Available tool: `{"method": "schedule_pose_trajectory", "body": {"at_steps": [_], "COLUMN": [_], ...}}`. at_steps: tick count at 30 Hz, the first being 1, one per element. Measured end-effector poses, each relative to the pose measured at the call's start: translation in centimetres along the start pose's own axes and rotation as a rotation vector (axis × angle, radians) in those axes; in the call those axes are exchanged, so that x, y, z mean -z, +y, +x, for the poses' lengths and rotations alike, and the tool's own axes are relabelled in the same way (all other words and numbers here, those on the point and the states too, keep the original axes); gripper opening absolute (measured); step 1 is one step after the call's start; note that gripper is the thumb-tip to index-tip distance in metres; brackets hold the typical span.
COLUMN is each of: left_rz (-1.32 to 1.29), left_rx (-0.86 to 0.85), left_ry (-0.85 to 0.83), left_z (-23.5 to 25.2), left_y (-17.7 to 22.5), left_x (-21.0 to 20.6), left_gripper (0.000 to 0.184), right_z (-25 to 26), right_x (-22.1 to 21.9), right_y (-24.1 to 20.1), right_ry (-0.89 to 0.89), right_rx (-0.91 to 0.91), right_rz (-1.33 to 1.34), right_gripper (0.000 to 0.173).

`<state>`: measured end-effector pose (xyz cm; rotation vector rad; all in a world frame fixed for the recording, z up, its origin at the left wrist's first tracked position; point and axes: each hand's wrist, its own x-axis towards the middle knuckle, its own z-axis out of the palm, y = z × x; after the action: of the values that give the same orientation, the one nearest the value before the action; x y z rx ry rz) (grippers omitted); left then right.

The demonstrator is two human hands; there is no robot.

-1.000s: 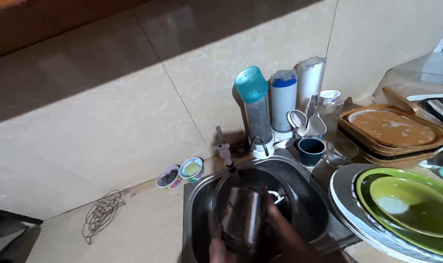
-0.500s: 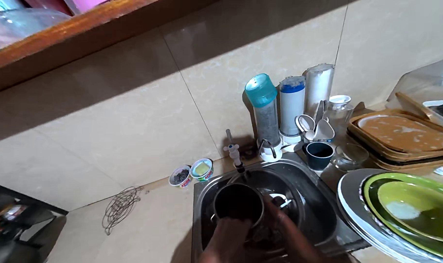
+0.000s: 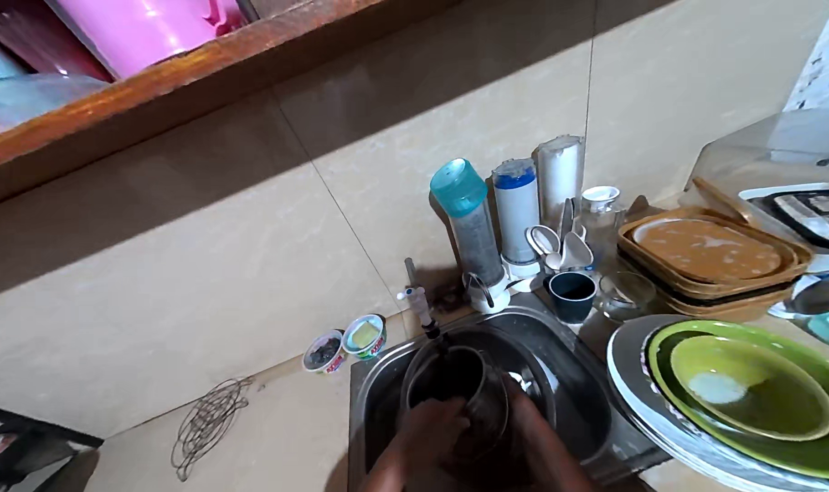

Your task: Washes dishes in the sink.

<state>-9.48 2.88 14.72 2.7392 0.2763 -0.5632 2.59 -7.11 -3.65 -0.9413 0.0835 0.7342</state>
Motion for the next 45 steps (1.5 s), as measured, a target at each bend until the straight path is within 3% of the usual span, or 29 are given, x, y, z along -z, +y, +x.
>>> {"method": "schedule_pose_trajectory", "body": {"at_steps": [2,5,7,10,14,19,24,26,28,30,31,33,35,37,40,42,44,45], "left_rz": [-0.067,0.085,0.112,-0.05,0.112,-0.161,0.054,-0.195,-0.655,-1.17,-1.383,-1.703,-1.939,-2.048,-2.188,-2.245,-2.079,-1.941], "left_rx": [0.002,0.099,0.06,-0.042,0.097,-0.08,0.069,-0.044,-0.139,-0.119,-0.069,0.063,0.121,0.116,-0.045,-0.098,-0.031,0.023], "left_ry": [0.017,-0.037,-0.032,0.038,0.025,0.151,0.092,0.278,0.44,0.549,0.619,0.775,0.881,0.979,1.052,1.047,1.129,1.199], "left_z": [-0.4,-0.6,-1.0,-1.3,-0.8,-0.8,-0.4,-1.1,-1.6,-2.2,-2.2,-1.9,-1.5,-1.3,-0.7,-2.0,-4.5,-6.1], "left_y": [-0.6,-0.2,0.2,-1.7,-0.8,-2.3,-1.5,-2.7,-4.9,-5.9,-6.1,-6.0,-6.0,-5.6,-6.9,-8.1,-9.0,-9.4], "left_x": [1.3,1.5,1.5,1.5,1.0,1.6,1.2,0.8,-0.7,-3.0,-4.3,-6.7,-8.9,-10.6,-12.5,-12.0,-9.8,-8.2], "left_gripper": [0.035,0.035,0.033,0.032,0.034,0.032,0.033,0.03,0.026,0.027,0.027,0.031,0.043,0.049,0.048,0.048,0.046,0.045], "right_z": [0.8,1.6,1.9,2.3,3.1,2.1,3.1,2.2,-0.5,-2.2,-3.4,-6.4,-5.8,-1.5,-0.4,0.0,1.4,2.0], "right_x": [-0.5,-0.7,-0.8,-0.9,-0.3,-1.0,-0.4,-0.6,0.3,2.1,2.4,1.4,-0.4,-1.4,-2.2,-2.3,-2.5,-2.5], "right_y": [-0.8,-0.6,-0.7,0.0,0.5,-0.3,0.0,-0.1,-0.4,0.2,0.2,-1.0,-1.5,0.2,0.8,1.0,1.6,1.3], "right_ry": [0.129,0.199,0.204,0.22,0.211,0.228,0.227,0.199,-0.026,-0.244,-0.297,-0.294,-0.255,-0.312,-0.408,-0.394,-0.223,-0.107], "right_rx": [-0.137,-0.28,-0.268,-0.183,-0.243,-0.193,-0.258,-0.175,0.005,0.218,0.268,0.17,-0.079,-0.275,-0.265,-0.254,-0.24,-0.196], "right_rz": [0.05,0.106,0.115,0.13,0.165,0.18,0.11,0.002,-0.255,-0.543,-0.565,-0.401,-0.435,-0.666,-1.012,-0.832,-0.628,-0.696], "right_gripper": [0.044,0.043,0.04,0.031,0.03,0.024,0.027,0.026,0.034,0.041,0.043,0.041,0.038,0.038,0.041,0.042,0.041,0.04]}}
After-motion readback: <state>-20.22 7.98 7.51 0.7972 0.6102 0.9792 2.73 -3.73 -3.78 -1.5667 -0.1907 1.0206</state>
